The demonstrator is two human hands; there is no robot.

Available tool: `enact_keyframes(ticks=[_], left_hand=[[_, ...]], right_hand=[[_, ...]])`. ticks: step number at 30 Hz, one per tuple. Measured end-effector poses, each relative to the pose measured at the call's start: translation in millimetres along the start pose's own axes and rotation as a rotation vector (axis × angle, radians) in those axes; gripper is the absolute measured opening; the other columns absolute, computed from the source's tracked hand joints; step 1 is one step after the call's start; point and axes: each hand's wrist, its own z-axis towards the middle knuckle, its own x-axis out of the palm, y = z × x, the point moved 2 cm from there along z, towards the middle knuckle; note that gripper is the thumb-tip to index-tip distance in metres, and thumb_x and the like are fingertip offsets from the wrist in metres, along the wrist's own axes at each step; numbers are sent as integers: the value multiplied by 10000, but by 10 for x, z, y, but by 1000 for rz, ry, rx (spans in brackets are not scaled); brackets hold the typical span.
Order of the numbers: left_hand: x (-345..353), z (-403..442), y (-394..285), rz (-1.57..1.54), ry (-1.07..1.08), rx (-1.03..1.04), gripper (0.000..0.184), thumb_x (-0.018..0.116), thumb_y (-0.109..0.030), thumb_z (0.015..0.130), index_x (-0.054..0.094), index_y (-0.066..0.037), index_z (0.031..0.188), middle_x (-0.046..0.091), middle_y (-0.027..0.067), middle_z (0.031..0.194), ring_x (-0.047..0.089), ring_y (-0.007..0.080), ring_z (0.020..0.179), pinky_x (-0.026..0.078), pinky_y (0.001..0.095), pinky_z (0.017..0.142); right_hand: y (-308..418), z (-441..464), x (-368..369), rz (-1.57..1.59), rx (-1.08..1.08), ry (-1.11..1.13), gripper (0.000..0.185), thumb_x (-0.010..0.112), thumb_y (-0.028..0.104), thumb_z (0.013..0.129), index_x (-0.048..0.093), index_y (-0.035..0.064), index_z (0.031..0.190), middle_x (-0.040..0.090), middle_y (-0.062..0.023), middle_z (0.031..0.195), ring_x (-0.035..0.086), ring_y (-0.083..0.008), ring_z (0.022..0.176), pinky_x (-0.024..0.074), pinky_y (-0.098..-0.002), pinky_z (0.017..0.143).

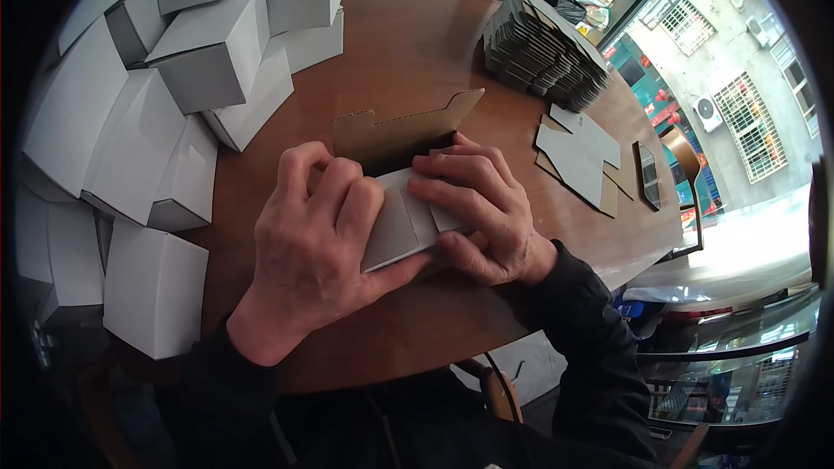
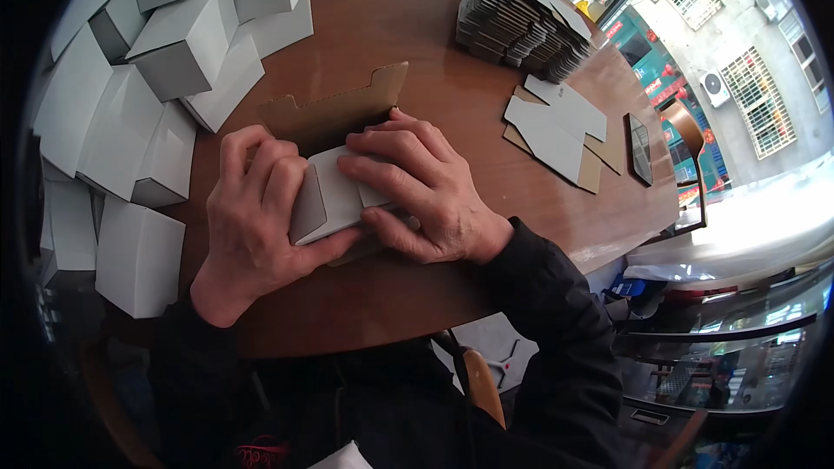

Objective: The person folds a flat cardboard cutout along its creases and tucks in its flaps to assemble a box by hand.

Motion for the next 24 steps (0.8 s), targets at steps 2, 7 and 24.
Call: enact_keyframes(ticks=[2,7,24], left_hand=[[-19,11,-8,12,15,7,611,883,-390,733,562,-58,1132,576,101,1108,542,355,1063,559,450,815],[-11,19,-3,35,-6,15,555,850,-413,767,572,-56,1089,559,105,1085,539,349,1035,552,433,795],[34,-6,-14,88,-29,-13,579,765,-553,855,551,-65,1080,558,103,1070,546,354,1049,554,418,790]], right_hand=[[12,3,-3,15,5,-3,462,662,333,971,695,36,1323,628,-184,1402,602,-376,1230,446,-520,1149],[85,22,-52,-47,-9,-118,482,663,338,963,684,35,1337,614,-209,1421,594,-402,1265,453,-521,1140],[-1480,-2613,-2736,-1084,1474,-46,719,571,622,1009,592,-49,1267,612,-226,1247,601,-354,1113,453,-437,1000]])
